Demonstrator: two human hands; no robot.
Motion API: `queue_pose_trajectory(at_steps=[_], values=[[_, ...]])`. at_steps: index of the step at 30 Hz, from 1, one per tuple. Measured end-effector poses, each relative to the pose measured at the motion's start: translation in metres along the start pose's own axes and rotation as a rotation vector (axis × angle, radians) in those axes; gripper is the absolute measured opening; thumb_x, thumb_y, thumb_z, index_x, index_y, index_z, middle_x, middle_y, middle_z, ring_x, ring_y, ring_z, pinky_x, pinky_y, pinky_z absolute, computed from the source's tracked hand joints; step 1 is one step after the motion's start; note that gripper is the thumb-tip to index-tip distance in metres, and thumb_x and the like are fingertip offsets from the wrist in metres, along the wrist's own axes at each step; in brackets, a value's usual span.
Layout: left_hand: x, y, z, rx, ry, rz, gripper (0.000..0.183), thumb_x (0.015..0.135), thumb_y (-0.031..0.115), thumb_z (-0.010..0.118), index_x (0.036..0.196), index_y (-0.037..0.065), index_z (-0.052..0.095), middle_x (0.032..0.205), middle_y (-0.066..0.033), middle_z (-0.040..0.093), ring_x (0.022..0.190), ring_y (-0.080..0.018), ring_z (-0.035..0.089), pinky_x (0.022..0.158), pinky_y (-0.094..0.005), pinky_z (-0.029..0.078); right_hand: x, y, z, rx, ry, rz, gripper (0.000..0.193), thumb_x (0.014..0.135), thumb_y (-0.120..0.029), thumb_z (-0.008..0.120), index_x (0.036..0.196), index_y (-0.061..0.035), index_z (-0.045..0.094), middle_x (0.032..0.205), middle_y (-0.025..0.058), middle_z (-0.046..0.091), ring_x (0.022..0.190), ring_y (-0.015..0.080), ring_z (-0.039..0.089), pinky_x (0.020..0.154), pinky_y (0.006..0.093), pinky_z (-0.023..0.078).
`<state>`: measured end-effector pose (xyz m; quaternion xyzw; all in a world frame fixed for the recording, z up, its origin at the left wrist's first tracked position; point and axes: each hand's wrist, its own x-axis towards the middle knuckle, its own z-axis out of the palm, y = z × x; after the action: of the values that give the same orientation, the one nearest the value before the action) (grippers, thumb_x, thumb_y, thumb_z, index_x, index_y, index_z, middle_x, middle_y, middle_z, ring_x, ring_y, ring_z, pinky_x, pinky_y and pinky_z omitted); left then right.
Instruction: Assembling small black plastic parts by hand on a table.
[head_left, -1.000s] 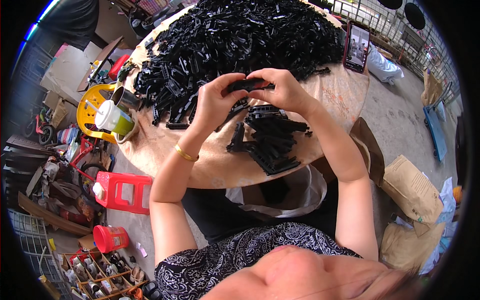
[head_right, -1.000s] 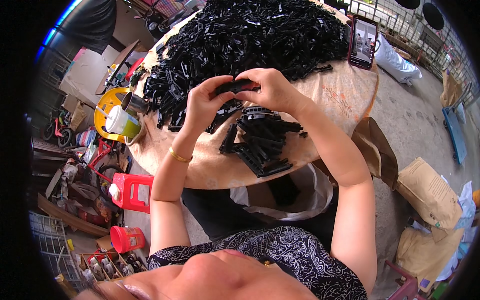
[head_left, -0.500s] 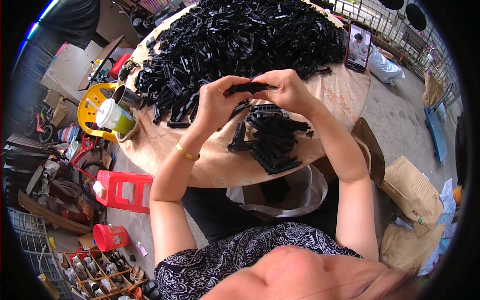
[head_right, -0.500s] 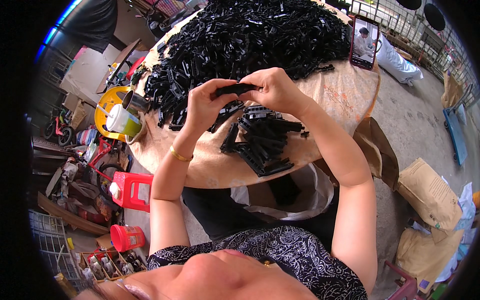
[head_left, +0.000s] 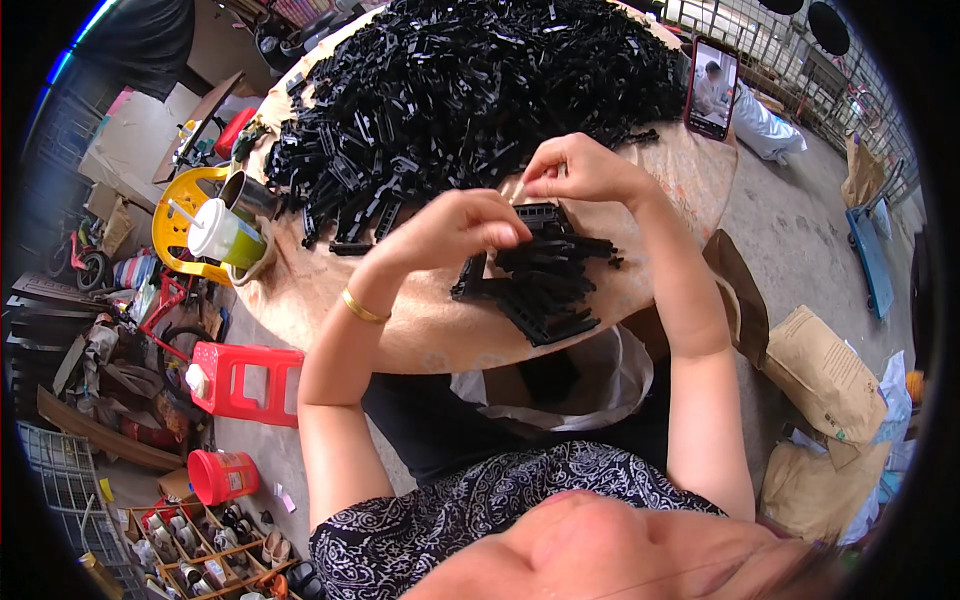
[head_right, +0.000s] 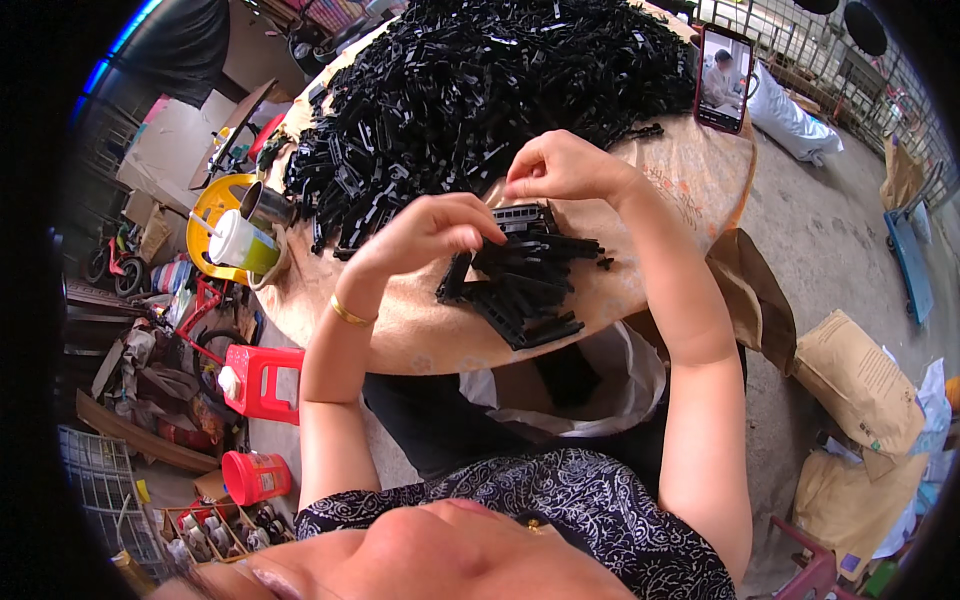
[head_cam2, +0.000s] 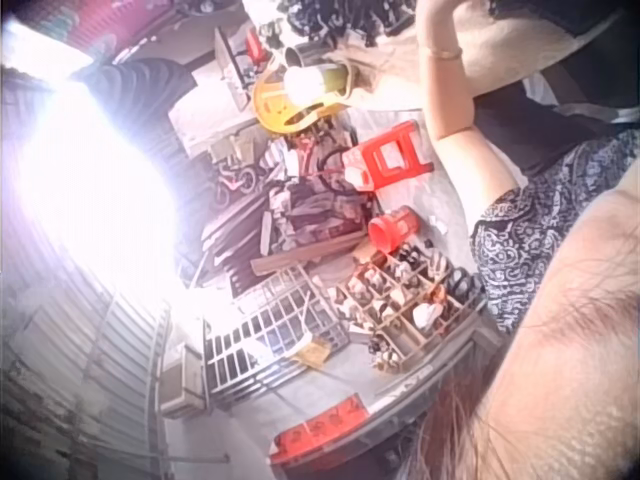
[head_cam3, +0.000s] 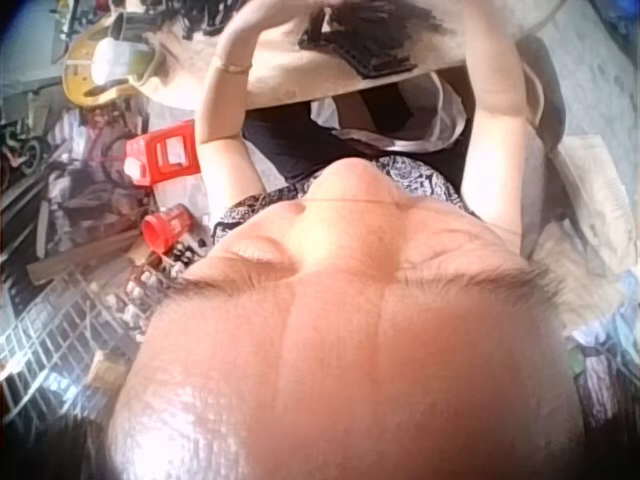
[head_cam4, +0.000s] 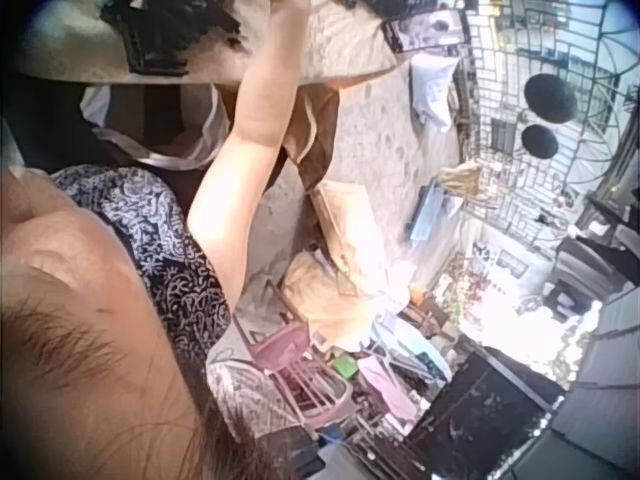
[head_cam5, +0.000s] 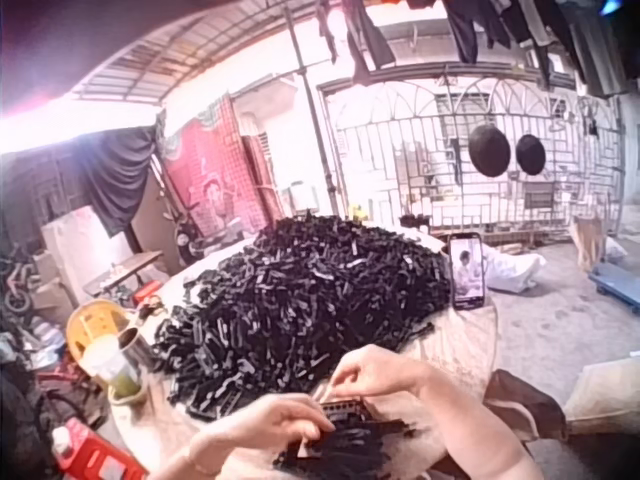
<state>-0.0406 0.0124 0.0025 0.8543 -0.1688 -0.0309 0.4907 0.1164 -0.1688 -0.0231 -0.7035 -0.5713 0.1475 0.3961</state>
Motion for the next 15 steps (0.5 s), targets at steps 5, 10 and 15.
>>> queue_pose_trajectory(at_steps=[5,10,15], values=[[0.018,-0.011,0.005,0.591,0.213,0.143,0.023,0.077,0.007,0.067,0.100,0.002,0.067,0.080,-0.0106,0.063,0.074,-0.0233,0.061,0.069,-0.0320,0.049,0.004,0.013,0.007,-0.064,0.108,-0.003,0.016,0.078,-0.014,0.068,0.090,-0.0025,0.070,0.082,0.0097,0.067,0.077,0.0189,0.062,0.069,0.0306,0.050],[0.037,-0.017,0.010,0.598,0.035,-0.036,0.025,0.079,0.007,0.063,0.103,0.001,0.065,0.084,-0.0139,0.065,0.072,-0.0259,0.062,0.069,-0.0325,0.050,0.003,0.020,0.012,-0.450,0.231,0.064,0.020,0.077,-0.018,0.067,0.094,-0.0083,0.069,0.094,0.0098,0.062,0.089,0.0279,0.061,0.078,0.0362,0.049],[0.026,-0.020,-0.004,0.210,0.283,-0.211,0.026,0.086,0.009,0.059,0.110,-0.003,0.061,0.082,-0.0056,0.065,0.070,-0.0084,0.057,0.065,-0.0233,0.048,0.006,0.006,0.014,-0.629,0.117,0.207,0.021,0.076,-0.021,0.069,0.093,-0.0078,0.067,0.096,0.0113,0.059,0.094,0.0266,0.059,0.080,0.0381,0.048]])
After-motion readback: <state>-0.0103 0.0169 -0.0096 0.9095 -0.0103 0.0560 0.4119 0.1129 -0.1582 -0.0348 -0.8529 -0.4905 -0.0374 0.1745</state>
